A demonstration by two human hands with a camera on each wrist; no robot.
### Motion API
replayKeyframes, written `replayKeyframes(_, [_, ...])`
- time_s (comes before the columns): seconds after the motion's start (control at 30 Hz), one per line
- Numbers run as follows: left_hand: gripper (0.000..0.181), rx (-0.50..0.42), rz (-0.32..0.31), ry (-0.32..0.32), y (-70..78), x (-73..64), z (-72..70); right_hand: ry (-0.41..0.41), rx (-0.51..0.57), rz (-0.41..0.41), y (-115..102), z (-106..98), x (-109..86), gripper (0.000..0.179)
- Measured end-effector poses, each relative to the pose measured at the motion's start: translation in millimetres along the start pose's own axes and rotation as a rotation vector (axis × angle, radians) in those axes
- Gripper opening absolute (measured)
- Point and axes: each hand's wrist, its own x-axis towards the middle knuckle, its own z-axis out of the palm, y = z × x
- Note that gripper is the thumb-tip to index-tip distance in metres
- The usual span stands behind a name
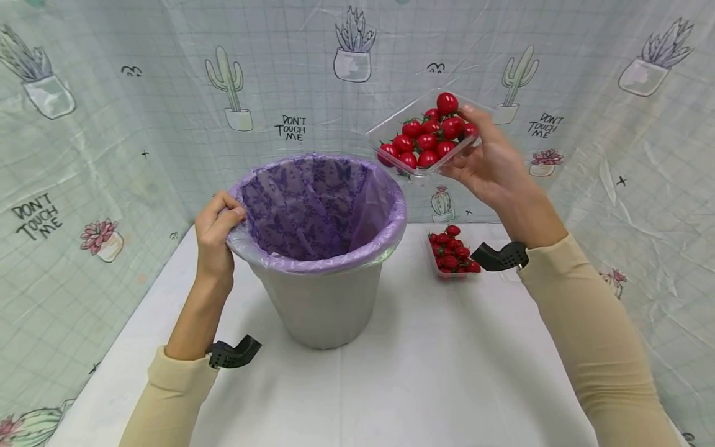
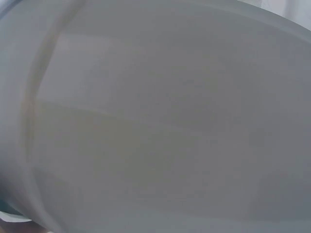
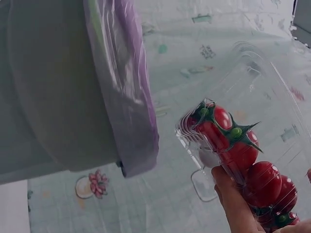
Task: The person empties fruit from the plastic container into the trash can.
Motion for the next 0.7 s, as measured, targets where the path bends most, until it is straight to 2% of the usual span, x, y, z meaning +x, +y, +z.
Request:
replayKeyframes(0.4, [0.019, -0.005, 0.001, -0.001, 0.5, 0.0, 1.4, 0.000, -0.054, -0.031, 10.6, 28.2, 4.9, 0.047])
replayKeyframes(0.7, [0.019, -0.003, -0.001, 0.002, -0.9, 1.0, 0.8, 0.008, -0.081, -0.112, 24.7, 45.2, 12.9, 0.038])
